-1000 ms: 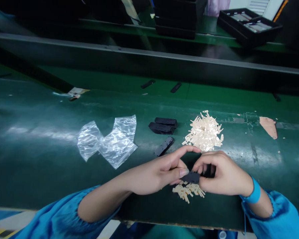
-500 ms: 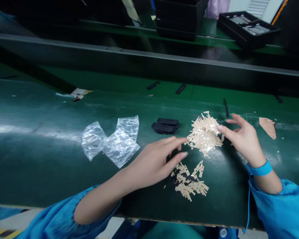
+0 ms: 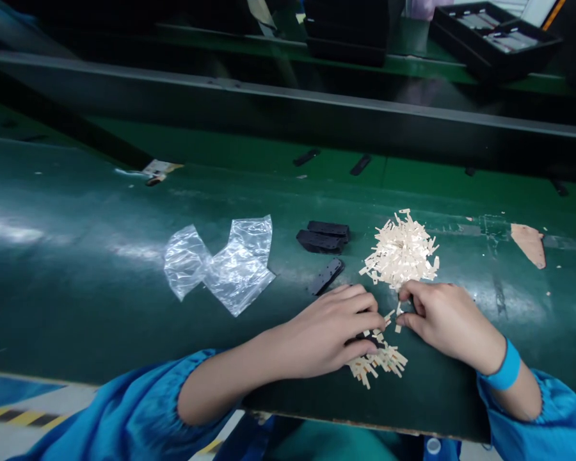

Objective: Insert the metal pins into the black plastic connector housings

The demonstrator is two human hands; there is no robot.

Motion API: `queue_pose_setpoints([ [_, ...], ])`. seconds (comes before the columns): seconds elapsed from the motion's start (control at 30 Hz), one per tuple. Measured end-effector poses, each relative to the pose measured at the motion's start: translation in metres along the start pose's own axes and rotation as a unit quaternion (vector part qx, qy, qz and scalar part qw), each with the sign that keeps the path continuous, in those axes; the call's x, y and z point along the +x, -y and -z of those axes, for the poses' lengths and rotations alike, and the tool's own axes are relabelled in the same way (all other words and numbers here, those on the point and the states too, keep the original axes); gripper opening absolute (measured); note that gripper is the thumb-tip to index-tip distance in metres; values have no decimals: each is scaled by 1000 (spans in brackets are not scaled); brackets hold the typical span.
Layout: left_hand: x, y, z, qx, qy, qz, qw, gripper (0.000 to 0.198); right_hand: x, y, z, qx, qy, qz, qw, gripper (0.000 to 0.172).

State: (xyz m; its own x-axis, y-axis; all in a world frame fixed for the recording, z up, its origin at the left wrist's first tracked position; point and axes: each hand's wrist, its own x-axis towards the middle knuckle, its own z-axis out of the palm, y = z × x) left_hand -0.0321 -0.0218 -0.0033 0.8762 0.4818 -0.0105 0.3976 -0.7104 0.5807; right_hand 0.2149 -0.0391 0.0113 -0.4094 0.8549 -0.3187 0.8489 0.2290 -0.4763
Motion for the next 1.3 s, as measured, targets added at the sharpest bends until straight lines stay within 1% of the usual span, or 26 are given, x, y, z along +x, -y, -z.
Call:
queue_pose_setpoints([
  [0.07,-1,0,2,42,-12,-10,999,35,-2,-4,2,-5,-15,0,1000,11],
  [0.13,-2,0,4,83,-23,-27,996,41,-3,-6,2,-4,-16,15,1000,5],
  [0.17,-2,0,5,94,-26,-38,994,39,-4,-6,2,-3,-13,24,1000,2],
  [0.23,-1,0,5,91,-31,-65,993,32,-4,-6,1,-6,-13,37,999,2],
  [0.37,0,2,3,63,-53,-91,992,25,-5,-6,1,-27,-28,35,999,19],
  [0.4,0,3,2,57,-58,-91,993,24,-5,-6,1,-31,-26,33,999,20],
  [0.43,1,3,2,51,-62,-89,993,24,-4,-5,1,-32,-21,33,999,17],
  [0.5,3,3,1,34,-75,-73,994,24,-3,-5,1,-28,-8,33,999,6],
  [0.53,4,3,1,25,-85,-57,994,25,-3,-4,1,-26,-4,32,999,5],
  [0.63,8,2,0,-4,-125,7,992,25,-1,-5,-1,-16,-7,28,999,11],
  [0.7,11,1,0,-15,-144,36,989,23,-1,-7,-3,-8,-22,34,999,8],
  [0.8,12,2,0,-17,-152,47,987,23,-1,-10,-2,-13,-35,43,998,15],
  [0.83,12,2,0,-17,-152,50,987,24,-1,-10,-1,-19,-33,43,998,15],
  [0.9,12,2,1,-20,-151,60,987,24,0,-9,1,-29,-23,38,999,7],
  [0.97,13,1,2,-25,-151,69,986,25,1,-8,1,-26,-18,32,999,11],
  [1.03,15,0,2,-40,-151,80,985,23,1,-5,-1,7,-32,28,999,12],
  [1.1,17,-2,3,-73,-150,97,981,22,1,-3,-4,88,-69,26,993,14],
  [1.13,19,-2,3,-104,-148,101,978,23,1,-2,-6,141,-92,24,985,17],
  [1.23,24,-3,7,-220,-158,89,958,25,0,1,-11,296,-148,8,944,24],
  [1.3,26,-2,14,-245,-161,67,954,25,0,4,-10,368,-161,-5,916,24],
])
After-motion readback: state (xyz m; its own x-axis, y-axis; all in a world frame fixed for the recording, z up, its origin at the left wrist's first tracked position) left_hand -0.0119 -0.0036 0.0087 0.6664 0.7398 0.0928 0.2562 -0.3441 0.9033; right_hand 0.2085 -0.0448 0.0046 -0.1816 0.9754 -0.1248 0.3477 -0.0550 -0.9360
